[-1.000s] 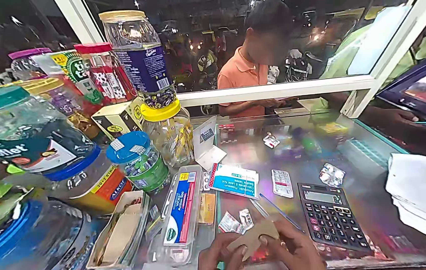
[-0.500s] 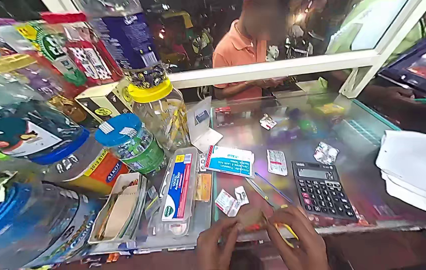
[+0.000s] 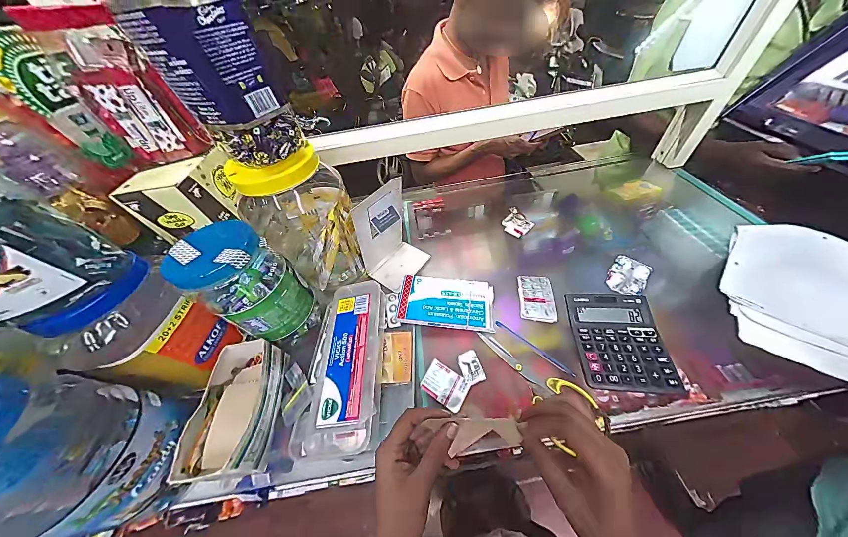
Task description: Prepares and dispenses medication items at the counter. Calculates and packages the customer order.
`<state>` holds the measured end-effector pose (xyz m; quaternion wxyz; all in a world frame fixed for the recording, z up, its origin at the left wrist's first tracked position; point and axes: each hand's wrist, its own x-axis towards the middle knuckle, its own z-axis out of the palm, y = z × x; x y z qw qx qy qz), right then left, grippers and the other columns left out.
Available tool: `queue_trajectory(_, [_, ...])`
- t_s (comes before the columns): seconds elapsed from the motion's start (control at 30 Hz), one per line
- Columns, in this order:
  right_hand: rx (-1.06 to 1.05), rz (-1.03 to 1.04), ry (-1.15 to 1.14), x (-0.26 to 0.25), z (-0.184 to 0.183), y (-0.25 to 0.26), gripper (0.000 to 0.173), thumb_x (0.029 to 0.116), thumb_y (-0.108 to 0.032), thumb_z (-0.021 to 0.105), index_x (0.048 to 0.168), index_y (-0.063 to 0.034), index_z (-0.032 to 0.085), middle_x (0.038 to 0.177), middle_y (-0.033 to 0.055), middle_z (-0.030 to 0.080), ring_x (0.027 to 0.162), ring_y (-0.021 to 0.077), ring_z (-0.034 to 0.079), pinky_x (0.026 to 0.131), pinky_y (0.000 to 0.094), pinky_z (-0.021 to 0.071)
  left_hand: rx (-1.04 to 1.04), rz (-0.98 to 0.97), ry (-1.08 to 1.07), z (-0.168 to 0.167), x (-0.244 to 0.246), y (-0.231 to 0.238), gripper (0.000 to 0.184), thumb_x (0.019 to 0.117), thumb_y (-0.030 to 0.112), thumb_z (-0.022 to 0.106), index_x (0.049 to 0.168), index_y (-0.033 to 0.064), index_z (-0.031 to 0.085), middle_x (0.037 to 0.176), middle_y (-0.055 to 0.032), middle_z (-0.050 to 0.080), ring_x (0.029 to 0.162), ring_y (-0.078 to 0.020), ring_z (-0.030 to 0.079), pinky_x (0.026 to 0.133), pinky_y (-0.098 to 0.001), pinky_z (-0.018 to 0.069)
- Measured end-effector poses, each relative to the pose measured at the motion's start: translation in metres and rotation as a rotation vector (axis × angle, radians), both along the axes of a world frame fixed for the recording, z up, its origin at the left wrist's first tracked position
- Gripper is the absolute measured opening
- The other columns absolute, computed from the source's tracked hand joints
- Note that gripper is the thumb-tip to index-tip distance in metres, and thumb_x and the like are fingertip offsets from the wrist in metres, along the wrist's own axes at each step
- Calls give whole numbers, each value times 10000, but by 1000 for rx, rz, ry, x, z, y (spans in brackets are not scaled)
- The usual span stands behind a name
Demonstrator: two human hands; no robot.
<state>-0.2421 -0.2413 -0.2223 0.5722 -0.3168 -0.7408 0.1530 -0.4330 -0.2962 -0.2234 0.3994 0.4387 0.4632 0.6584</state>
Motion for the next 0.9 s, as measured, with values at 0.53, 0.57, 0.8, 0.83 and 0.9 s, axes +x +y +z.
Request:
queue_trajectory(0.53, [-1016, 544, 405, 16, 17, -1, 79, 942, -239, 725, 930, -198, 792, 805, -112, 731, 739, -45, 651, 693, 150, 539, -173, -403, -274, 7, -11, 4, 119, 915, 174, 741, 1016, 171, 804, 973, 7, 789, 911, -78, 745, 875, -292, 609])
queue_trajectory(0.57, [-1021, 560, 397, 17, 16, 0, 85, 951, -240, 716, 941, -195, 788, 813, -114, 730, 746, -46, 651, 701, 149, 539, -200, -423, -303, 8, -11, 3, 125, 916, 175, 741, 1025, 163, 799, 983, -2, 788, 916, -88, 747, 878, -299, 610])
queue_trajectory(0.8, [-840, 384, 318, 9, 13, -1, 111, 880, -96, 740, 972, -138, 693, 833, -87, 704, 747, -14, 652, 681, 160, 545, -235, -481, -403, 9, -5, 4, 178, 955, 141, 686, 1093, 120, 796, 1075, -42, 778, 1002, -126, 739, 934, -331, 594])
queue_trajectory(0.83, [-716, 295, 275, 8, 9, -1, 105, 854, -123, 766, 930, -145, 697, 805, -97, 683, 714, -29, 621, 642, 139, 514, -238, -455, -390, 10, -4, 5, 172, 954, 130, 682, 1082, 116, 796, 1065, -40, 780, 994, -125, 741, 927, -330, 597])
queue_trajectory(0.9, [-513, 193, 168, 9, 1, 1, 74, 846, -184, 783, 877, -159, 721, 805, -92, 659, 736, -43, 585, 650, 107, 473, -253, -391, -342, 9, -1, 5, 157, 954, 110, 674, 1054, 100, 794, 1026, -34, 784, 956, -117, 744, 902, -324, 603])
